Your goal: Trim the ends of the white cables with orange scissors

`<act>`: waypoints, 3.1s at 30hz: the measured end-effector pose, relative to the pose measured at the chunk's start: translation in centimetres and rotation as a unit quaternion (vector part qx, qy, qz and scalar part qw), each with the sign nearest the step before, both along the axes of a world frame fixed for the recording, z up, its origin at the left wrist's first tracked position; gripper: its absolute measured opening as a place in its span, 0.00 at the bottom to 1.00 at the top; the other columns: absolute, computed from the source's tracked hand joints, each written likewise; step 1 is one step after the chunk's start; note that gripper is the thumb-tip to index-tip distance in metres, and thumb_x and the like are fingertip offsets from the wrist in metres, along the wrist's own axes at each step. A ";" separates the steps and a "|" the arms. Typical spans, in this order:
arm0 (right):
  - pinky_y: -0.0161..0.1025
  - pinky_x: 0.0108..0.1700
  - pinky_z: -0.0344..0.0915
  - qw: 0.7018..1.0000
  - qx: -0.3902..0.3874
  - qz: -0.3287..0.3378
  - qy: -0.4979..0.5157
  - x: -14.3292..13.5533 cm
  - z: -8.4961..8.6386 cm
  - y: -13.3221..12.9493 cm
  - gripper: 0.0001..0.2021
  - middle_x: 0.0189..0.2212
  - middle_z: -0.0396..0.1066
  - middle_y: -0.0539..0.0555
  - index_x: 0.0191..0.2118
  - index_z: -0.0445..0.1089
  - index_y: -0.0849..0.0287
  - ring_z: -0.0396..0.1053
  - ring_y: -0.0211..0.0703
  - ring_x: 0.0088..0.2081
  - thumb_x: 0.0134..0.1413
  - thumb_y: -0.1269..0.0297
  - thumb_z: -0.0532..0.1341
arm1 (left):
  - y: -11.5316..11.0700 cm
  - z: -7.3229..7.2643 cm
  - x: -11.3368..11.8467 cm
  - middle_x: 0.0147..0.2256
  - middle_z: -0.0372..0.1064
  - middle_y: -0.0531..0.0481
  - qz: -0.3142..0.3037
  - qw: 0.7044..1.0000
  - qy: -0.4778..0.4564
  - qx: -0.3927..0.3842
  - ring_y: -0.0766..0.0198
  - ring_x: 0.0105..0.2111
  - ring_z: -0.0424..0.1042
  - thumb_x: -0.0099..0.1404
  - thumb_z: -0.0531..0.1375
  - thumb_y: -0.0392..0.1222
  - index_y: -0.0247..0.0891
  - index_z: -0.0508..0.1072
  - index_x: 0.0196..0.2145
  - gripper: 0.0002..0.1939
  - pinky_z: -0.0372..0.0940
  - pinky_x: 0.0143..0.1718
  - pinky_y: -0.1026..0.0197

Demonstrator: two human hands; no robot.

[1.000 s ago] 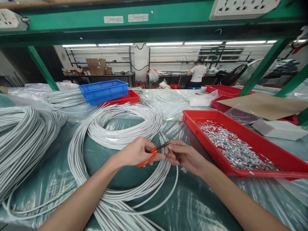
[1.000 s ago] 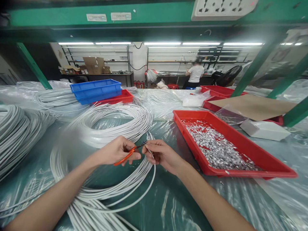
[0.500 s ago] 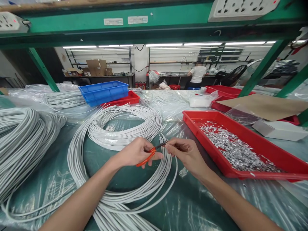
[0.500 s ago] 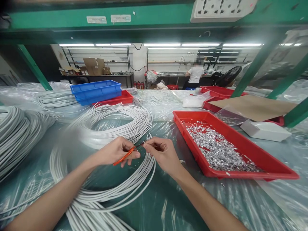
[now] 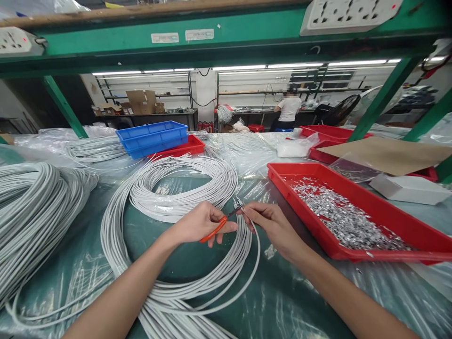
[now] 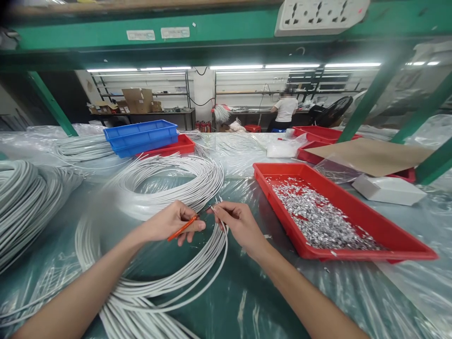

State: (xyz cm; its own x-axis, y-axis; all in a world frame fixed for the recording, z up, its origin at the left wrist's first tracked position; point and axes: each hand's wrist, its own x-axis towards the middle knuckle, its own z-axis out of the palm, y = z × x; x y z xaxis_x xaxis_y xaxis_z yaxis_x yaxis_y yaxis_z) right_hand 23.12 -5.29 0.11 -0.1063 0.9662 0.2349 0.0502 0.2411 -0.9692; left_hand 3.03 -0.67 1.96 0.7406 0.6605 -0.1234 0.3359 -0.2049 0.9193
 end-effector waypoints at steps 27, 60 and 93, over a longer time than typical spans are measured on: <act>0.38 0.32 0.58 0.939 0.203 -0.154 -0.231 -0.3 -0.8 -0.9 0.09 0.23 0.63 0.50 0.27 0.69 0.60 0.60 0.39 0.27 0.59 0.67 0.59 | -0.9 -0.5 0.6 0.17 0.67 0.51 0.039 0.999 0.031 0.006 0.70 0.14 0.65 0.58 0.62 0.59 0.34 0.66 0.18 0.25 0.52 0.14 0.69; 0.35 0.28 0.55 1.000 -0.017 0.005 -0.012 -1.6 -0.7 -0.6 0.18 0.20 0.61 0.48 0.27 0.69 0.60 0.57 0.36 0.24 0.56 0.48 0.60 | -0.9 -0.5 1.6 0.22 0.67 0.54 0.128 0.975 -0.179 0.011 0.72 0.21 0.63 0.54 0.59 0.31 0.33 0.71 0.30 0.03 0.58 0.23 0.68; 0.35 0.26 0.52 1.000 -0.024 0.008 -0.015 -1.8 -1.0 -1.0 0.19 0.20 0.64 0.50 0.24 0.70 0.61 0.56 0.36 0.23 0.56 0.51 0.61 | -1.2 -0.4 1.6 0.19 0.59 0.57 0.080 0.975 -0.206 0.017 0.73 0.20 0.58 0.53 0.62 0.35 0.33 0.69 0.26 0.04 0.52 0.21 0.69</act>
State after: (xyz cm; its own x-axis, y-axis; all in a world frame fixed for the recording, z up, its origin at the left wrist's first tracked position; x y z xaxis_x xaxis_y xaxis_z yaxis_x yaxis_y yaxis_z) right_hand 21.34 -6.30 -0.86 -0.1278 0.9743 0.1853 0.0768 0.1959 -0.9776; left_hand 4.60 -1.91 1.59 0.6102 0.7699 0.1870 -0.0297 -0.2136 0.9765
